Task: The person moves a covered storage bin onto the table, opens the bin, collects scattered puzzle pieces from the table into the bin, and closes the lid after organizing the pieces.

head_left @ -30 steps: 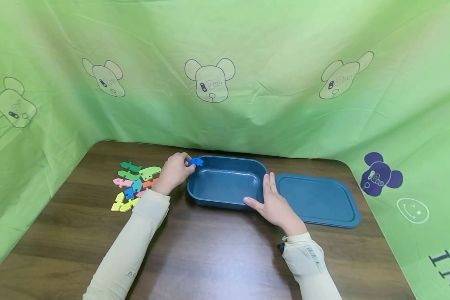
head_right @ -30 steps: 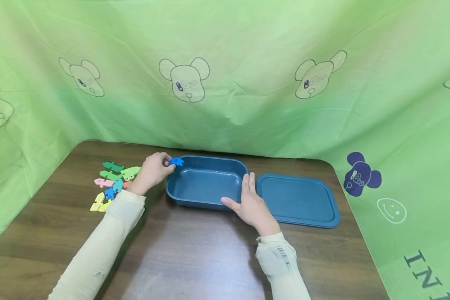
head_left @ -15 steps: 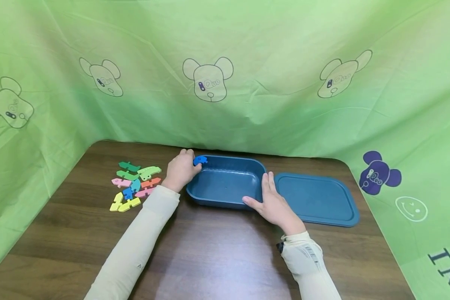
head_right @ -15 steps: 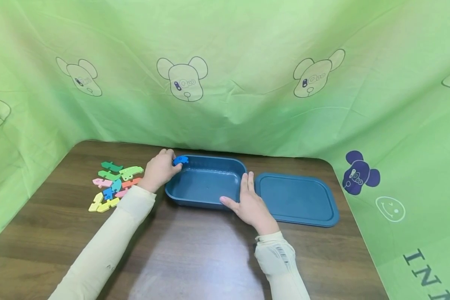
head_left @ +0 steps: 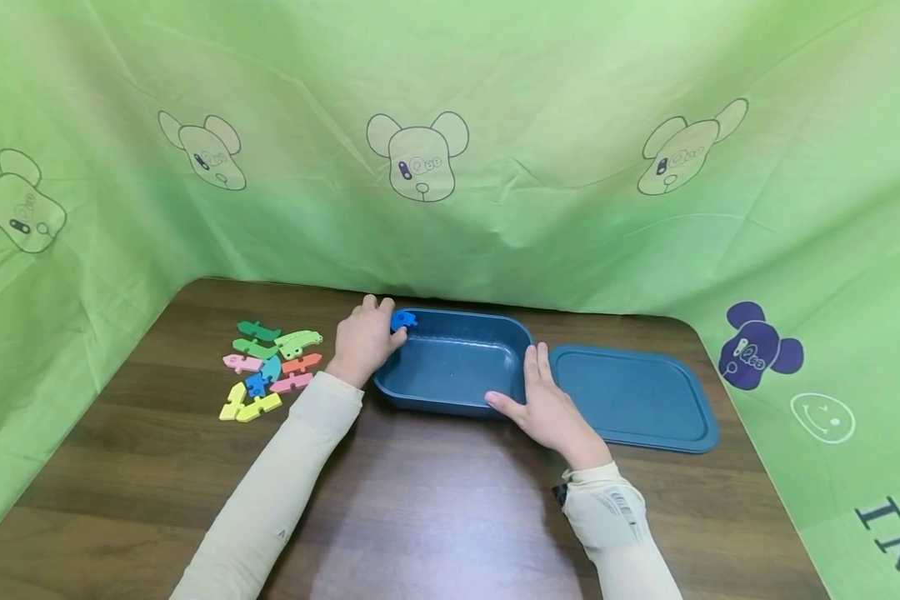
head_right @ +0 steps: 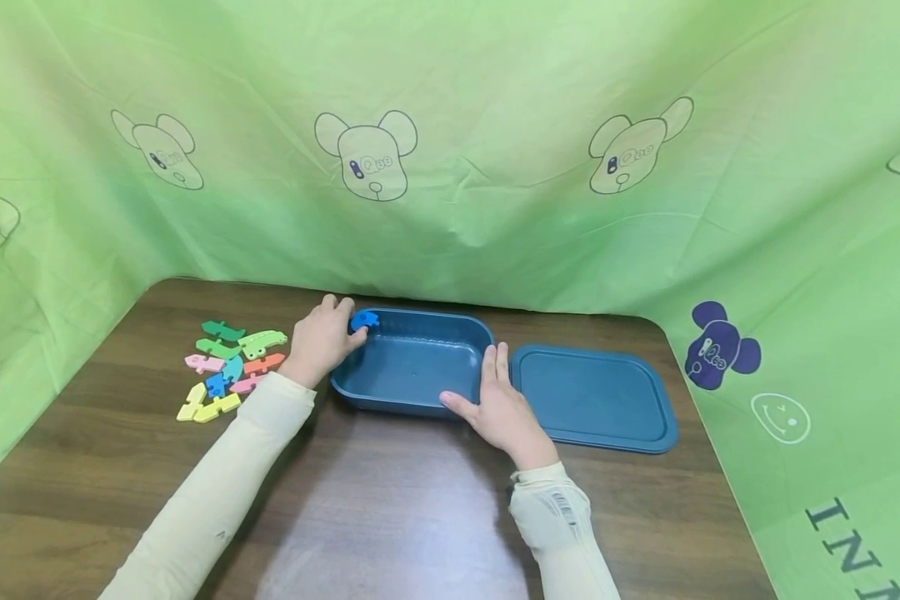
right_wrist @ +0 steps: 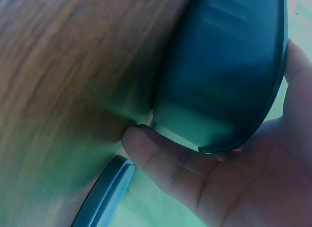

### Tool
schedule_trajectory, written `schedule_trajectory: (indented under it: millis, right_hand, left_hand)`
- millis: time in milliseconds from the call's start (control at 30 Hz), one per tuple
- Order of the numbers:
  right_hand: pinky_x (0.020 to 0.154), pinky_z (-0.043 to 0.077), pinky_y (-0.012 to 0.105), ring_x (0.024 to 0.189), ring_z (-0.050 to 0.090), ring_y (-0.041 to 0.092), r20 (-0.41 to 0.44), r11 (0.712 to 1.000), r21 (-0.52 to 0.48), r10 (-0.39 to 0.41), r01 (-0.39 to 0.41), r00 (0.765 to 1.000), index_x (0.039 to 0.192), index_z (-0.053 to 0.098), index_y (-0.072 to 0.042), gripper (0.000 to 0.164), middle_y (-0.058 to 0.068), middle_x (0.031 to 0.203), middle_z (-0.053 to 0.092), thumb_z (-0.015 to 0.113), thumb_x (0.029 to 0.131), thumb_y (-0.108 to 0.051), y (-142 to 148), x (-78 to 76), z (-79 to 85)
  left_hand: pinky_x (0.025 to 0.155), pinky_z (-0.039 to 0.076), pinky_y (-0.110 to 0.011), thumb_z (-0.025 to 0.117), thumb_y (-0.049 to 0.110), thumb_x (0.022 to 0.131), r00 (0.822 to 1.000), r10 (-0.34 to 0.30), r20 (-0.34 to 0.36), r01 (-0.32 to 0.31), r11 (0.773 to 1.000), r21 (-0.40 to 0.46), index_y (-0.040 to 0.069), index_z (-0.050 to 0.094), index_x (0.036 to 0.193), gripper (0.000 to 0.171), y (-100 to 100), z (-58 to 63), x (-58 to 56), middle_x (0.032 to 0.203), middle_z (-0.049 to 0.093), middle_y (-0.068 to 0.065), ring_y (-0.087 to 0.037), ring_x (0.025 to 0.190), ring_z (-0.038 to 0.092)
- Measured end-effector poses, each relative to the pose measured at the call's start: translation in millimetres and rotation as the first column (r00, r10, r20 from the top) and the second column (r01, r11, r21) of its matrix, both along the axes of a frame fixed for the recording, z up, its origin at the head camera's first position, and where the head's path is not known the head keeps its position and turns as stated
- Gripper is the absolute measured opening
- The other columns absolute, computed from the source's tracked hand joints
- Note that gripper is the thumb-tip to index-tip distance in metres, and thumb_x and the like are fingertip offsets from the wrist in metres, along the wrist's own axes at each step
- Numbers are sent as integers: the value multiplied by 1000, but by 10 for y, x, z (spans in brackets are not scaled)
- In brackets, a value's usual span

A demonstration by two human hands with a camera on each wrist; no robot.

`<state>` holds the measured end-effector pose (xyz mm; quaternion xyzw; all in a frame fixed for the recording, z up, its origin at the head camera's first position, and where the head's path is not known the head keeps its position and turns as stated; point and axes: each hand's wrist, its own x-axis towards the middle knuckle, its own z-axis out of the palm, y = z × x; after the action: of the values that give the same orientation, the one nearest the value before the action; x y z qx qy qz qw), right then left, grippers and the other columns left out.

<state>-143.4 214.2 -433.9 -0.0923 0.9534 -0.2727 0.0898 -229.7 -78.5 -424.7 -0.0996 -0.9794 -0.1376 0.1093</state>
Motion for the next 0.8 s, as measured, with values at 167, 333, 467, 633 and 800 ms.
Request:
schedule_trajectory:
  millis: [167,333,467,633,800]
  right_hand:
    - [108,31,61,136,33,55,-10,1000,3,2,-2,1000,157,-5,5,114,26,163,-13,51,94,-71,1,2,-4]
    - [108,31,62,136,32,56,-12,1000,5,4,-4,1000,157,-6,5,115,26,163,-15,48,93,-74,-1,-1,9]
    - [109,31,62,136,32,56,-8,1000,5,8,-8,1000,157,-6,5,116,25,163,-16,48,93,-74,-9,-9,11]
    - [109,30,61,138,30,55,7,1000,2,3,-3,1000,157,-7,4,116,23,163,-18,49,93,-73,-6,-8,4]
    - [110,29,61,139,28,54,13,1000,-4,0,0,1000,158,-8,3,114,23,163,-18,51,93,-71,1,-5,1]
  left_hand:
    - [63,55,-50,69,36,95,999,-13,-42,12,1000,-27,4,63,120,42,3,-7,2,104,58,-19,-35,84,62]
    - [63,55,-49,69,36,97,999,-9,-42,8,1000,-21,4,63,120,40,-7,-21,5,104,58,-19,-34,82,62]
    - [64,56,-47,65,37,99,1000,3,29,-4,1000,20,5,61,123,41,-32,-11,6,106,58,-17,-31,79,62]
    - [70,54,-46,59,33,102,992,-35,125,21,993,115,7,64,122,34,-137,29,14,107,60,-14,-29,80,61]
    - [73,52,-44,59,29,102,980,-98,175,64,980,190,8,66,124,31,-324,46,66,103,63,-9,-27,85,61]
